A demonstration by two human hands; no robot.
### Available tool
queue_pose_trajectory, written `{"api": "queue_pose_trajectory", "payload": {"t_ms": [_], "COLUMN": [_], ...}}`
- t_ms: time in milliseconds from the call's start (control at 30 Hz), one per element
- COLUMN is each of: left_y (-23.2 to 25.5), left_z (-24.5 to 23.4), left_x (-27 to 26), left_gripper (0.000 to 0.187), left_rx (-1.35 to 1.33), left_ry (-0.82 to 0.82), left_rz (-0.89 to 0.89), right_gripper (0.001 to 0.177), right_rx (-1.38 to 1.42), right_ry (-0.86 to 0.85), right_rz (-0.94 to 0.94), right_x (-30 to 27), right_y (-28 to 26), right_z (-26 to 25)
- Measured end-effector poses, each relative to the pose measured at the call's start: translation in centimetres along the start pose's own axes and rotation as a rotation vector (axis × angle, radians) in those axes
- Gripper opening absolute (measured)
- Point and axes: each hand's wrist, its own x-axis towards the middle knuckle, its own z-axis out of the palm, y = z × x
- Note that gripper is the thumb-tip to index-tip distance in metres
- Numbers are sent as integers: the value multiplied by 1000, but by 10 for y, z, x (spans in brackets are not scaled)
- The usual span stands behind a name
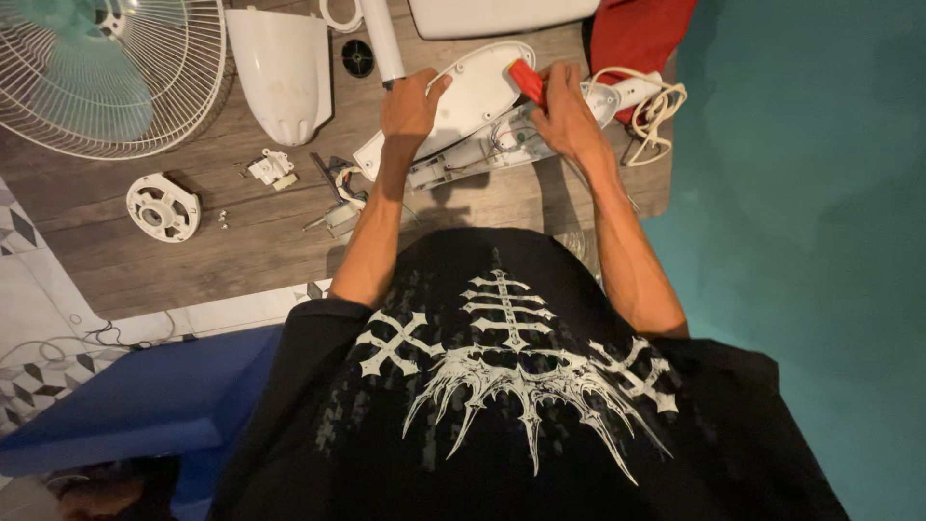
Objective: The person uses a screwdriver to remove screws from the base of a white electric fan, separates the housing, and then handles the motor and internal components on a wooden table.
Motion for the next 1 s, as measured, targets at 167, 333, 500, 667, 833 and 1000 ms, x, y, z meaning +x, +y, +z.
{"api": "queue_pose_trajectory", "payload": {"t_ms": [167, 333, 500, 667, 833, 1000], "left_y": [-11, -13, -10, -8, -8, -7], "left_z": [3, -1, -1, -1, -1, -3], "left_x": [-3, -4, -5, -5, -3, -3], "left_gripper": [44, 42, 42, 41, 38, 38], "left_rx": [-25, -38, -32, -7, 17, 34], "left_ry": [-41, -28, 14, 21, -6, -34], "left_rz": [6, 17, 19, -18, -56, -75], "right_gripper": [28, 24, 31, 31, 31, 31], "right_rx": [46, 85, 18, -68, 40, -5], "right_ry": [117, 142, 328, 176, 398, 455], "right_rz": [327, 282, 113, 304, 220, 83], "right_x": [-21, -24, -49, -52, -60, -62], "right_y": [-30, -39, -53, -61, -62, -58], "right_z": [-18, -31, -21, -11, -2, 7]}}
